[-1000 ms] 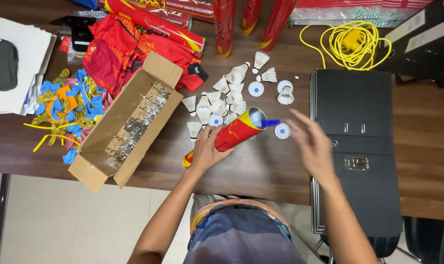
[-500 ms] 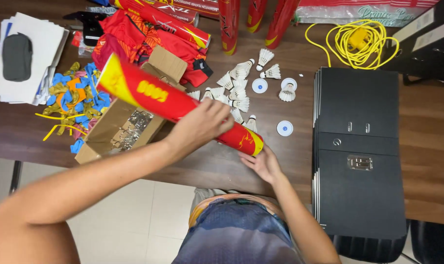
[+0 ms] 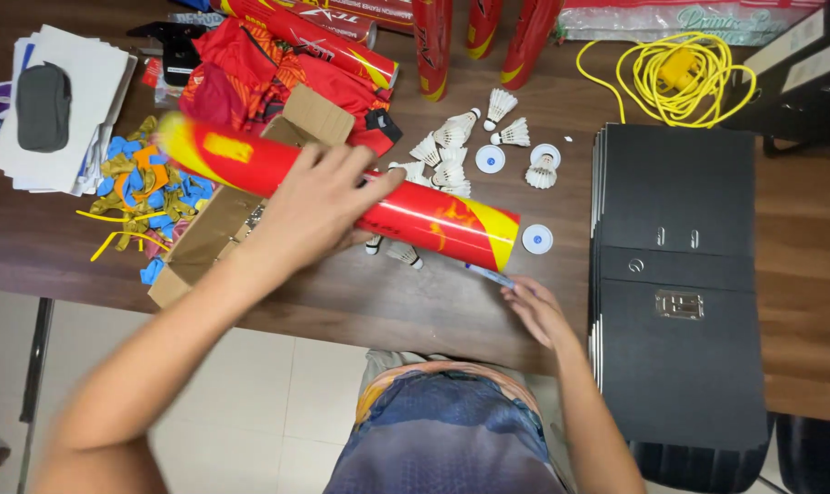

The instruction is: The person picks up shuttlecocks and places them into red and yellow cylinders, then closes a small box containing metal clips.

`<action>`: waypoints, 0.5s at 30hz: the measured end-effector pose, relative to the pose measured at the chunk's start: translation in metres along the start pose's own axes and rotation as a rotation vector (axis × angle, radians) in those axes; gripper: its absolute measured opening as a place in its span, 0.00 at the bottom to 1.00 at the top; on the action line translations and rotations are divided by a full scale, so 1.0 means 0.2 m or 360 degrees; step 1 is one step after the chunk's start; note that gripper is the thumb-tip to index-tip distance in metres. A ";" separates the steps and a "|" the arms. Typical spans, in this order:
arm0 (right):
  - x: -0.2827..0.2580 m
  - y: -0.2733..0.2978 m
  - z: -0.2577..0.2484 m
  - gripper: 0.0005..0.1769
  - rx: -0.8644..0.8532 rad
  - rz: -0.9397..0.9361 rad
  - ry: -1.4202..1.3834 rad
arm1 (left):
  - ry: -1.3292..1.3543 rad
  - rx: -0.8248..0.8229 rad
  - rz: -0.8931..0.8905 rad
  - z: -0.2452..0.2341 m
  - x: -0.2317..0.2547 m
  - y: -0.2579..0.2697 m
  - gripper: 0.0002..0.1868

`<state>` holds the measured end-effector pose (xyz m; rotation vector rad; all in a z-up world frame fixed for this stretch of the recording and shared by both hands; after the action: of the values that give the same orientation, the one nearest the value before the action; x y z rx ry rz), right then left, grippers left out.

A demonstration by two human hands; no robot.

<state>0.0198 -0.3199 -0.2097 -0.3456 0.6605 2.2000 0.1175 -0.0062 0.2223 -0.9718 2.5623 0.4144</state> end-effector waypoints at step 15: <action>-0.29 0.03 0.15 0.15 0.0604 -0.0053 0.3065 | 0.2185 0.0971 -0.0391 0.35 0.41 0.18 0.34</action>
<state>0.0513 -0.3434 -0.1571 -2.2153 1.8581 0.9907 0.0533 0.0001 0.1286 -1.5674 3.1027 -1.5201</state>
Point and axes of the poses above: each hand's wrist, its own y-axis away from the middle knuckle, its own z-axis out of the palm, x = y × z, the point moved 6 cm from there along -y, towards the middle knuckle, and after that the axes turned 11 degrees about -x, right-handed, at the moved point
